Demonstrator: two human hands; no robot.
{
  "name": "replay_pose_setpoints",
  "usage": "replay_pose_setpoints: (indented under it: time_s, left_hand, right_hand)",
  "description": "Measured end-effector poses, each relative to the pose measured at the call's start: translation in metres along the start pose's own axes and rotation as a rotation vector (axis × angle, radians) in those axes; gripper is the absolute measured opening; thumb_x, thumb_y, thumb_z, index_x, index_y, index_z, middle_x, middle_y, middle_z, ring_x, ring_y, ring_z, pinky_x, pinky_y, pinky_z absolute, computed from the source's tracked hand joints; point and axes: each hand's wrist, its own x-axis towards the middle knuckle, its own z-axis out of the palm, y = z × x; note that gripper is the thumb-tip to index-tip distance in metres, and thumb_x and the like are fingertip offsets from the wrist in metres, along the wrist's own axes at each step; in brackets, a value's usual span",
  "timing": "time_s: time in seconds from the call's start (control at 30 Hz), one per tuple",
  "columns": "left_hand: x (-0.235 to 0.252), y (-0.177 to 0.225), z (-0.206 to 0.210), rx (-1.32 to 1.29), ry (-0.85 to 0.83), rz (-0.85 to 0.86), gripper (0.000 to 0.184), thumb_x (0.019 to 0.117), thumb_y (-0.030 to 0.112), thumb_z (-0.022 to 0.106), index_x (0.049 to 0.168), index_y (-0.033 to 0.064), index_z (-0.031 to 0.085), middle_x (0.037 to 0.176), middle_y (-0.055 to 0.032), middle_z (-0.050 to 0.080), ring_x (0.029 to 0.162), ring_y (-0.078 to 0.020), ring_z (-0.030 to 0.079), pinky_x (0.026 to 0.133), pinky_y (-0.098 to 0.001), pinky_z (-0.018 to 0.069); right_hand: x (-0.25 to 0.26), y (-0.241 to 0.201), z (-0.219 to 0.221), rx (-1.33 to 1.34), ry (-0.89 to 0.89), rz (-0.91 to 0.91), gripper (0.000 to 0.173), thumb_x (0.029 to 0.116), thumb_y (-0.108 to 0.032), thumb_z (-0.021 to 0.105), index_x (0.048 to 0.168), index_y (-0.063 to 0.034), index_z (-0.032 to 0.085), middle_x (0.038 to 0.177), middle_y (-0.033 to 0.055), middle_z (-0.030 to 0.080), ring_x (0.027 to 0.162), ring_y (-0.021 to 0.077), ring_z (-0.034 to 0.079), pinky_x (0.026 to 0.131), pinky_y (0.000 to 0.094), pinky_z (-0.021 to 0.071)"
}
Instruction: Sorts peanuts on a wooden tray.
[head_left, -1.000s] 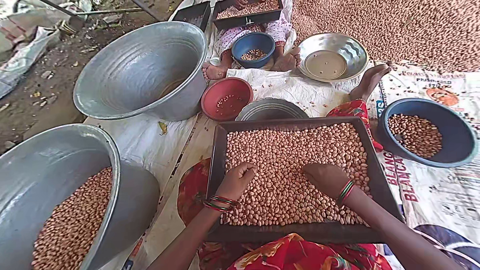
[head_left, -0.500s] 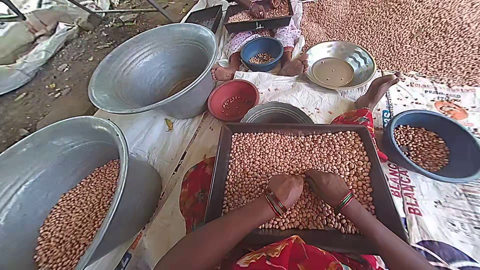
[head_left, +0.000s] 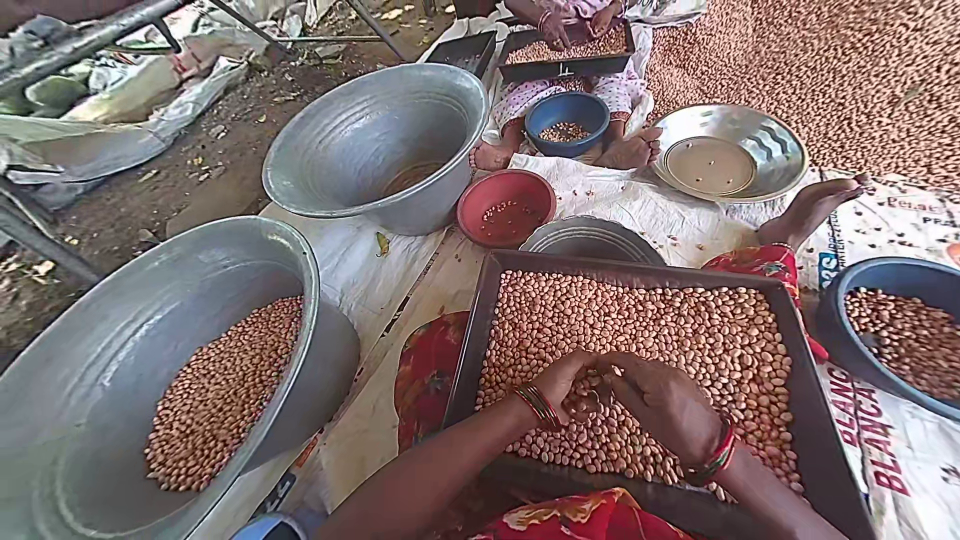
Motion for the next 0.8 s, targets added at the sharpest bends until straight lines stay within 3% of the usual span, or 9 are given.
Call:
replay_pose_setpoints:
  time_s: [0.07, 0.13, 0.23, 0.3, 0.37, 0.47, 0.53, 0.7, 0.8]
  left_hand:
    - [-0.009, 0.006, -0.004, 0.000, 0.142, 0.066, 0.041, 0.1126, 0.025, 0.025, 0.083, 0.0142, 0.052, 0.060, 0.0059, 0.053, 0.041, 0.0012, 0.038, 0.040, -0.0132, 0.0299]
    - [-0.018, 0.015, -0.013, 0.004, 0.309, 0.155, 0.040, 0.1122, 0.021, 0.029, 0.076, 0.0156, 0.046, 0.056, 0.0073, 0.047, 0.039, 0.0018, 0.034, 0.038, -0.0126, 0.0279]
    - [-0.031, 0.030, -0.029, -0.078, 0.514, 0.277, 0.041, 0.1137, 0.025, 0.032, 0.075, 0.0153, 0.043, 0.049, 0.0086, 0.037, 0.035, 0.0004, 0.032, 0.035, -0.0139, 0.0276]
    - [-0.041, 0.037, -0.038, -0.127, 0.562, 0.357, 0.042, 0.1140, 0.025, 0.030, 0.076, 0.0141, 0.045, 0.046, 0.0090, 0.035, 0.033, 0.0005, 0.032, 0.034, -0.0141, 0.0275]
    - [-0.049, 0.039, -0.045, -0.135, 0.567, 0.402, 0.041, 0.1141, 0.024, 0.029, 0.081, 0.0122, 0.050, 0.046, 0.0094, 0.036, 0.033, 0.0010, 0.032, 0.034, -0.0137, 0.0286]
    - [-0.052, 0.037, -0.050, -0.103, 0.565, 0.407, 0.038, 0.1139, 0.021, 0.030, 0.088, 0.0081, 0.055, 0.046, 0.0094, 0.037, 0.034, 0.0011, 0.034, 0.035, -0.0138, 0.0302]
    - [-0.047, 0.034, -0.049, -0.078, 0.562, 0.363, 0.037, 0.1138, 0.021, 0.030, 0.094, 0.0058, 0.057, 0.048, 0.0085, 0.037, 0.034, 0.0003, 0.033, 0.035, -0.0143, 0.0296]
    - [-0.038, 0.032, -0.039, -0.016, 0.506, 0.275, 0.033, 0.1135, 0.020, 0.033, 0.097, 0.0054, 0.057, 0.051, 0.0076, 0.039, 0.036, 0.0004, 0.033, 0.036, -0.0138, 0.0290]
    - [-0.038, 0.029, -0.036, 0.001, 0.466, 0.208, 0.035, 0.1138, 0.022, 0.032, 0.096, 0.0065, 0.057, 0.053, 0.0073, 0.040, 0.037, 0.0004, 0.033, 0.037, -0.0136, 0.0288]
  right_hand:
    - [0.017, 0.001, 0.007, -0.010, 0.004, -0.014, 0.027, 0.0944, -0.011, 0.053, 0.101, 0.0033, 0.075, 0.071, 0.0146, 0.070, 0.053, 0.0275, 0.065, 0.050, 0.0422, 0.0517]
    - [0.037, 0.007, 0.012, -0.009, -0.106, 0.057, 0.027, 0.0990, -0.007, 0.052, 0.105, 0.0064, 0.074, 0.088, 0.0221, 0.075, 0.072, 0.0379, 0.073, 0.063, 0.0528, 0.0567]
    - [0.070, 0.011, 0.023, -0.101, -0.482, 0.261, 0.035, 0.1075, -0.013, 0.043, 0.127, 0.0037, 0.068, 0.115, 0.0270, 0.072, 0.104, 0.0465, 0.071, 0.088, 0.0626, 0.0519]
    - [0.090, 0.007, 0.032, -0.234, -0.750, 0.372, 0.041, 0.1112, -0.018, 0.037, 0.144, -0.0022, 0.056, 0.128, 0.0275, 0.067, 0.117, 0.0480, 0.065, 0.096, 0.0643, 0.0468]
    - [0.097, 0.006, 0.042, -0.313, -0.827, 0.389, 0.041, 0.1116, -0.020, 0.037, 0.143, -0.0016, 0.054, 0.125, 0.0298, 0.066, 0.116, 0.0500, 0.064, 0.094, 0.0654, 0.0466]
    - [0.097, 0.006, 0.042, -0.283, -0.786, 0.429, 0.041, 0.1117, -0.020, 0.035, 0.141, -0.0008, 0.056, 0.123, 0.0297, 0.068, 0.115, 0.0499, 0.065, 0.094, 0.0651, 0.0468]
    - [0.095, 0.004, 0.036, -0.213, -0.678, 0.423, 0.039, 0.1110, -0.020, 0.039, 0.138, -0.0011, 0.060, 0.118, 0.0281, 0.070, 0.110, 0.0484, 0.067, 0.091, 0.0639, 0.0483]
    - [0.090, -0.005, 0.025, -0.096, -0.317, 0.264, 0.032, 0.1060, -0.017, 0.050, 0.118, 0.0026, 0.072, 0.092, 0.0255, 0.073, 0.083, 0.0458, 0.071, 0.074, 0.0622, 0.0518]
    - [0.086, -0.015, 0.021, 0.032, -0.292, 0.168, 0.029, 0.1038, -0.014, 0.053, 0.113, 0.0049, 0.073, 0.091, 0.0232, 0.073, 0.076, 0.0390, 0.070, 0.072, 0.0558, 0.0531]
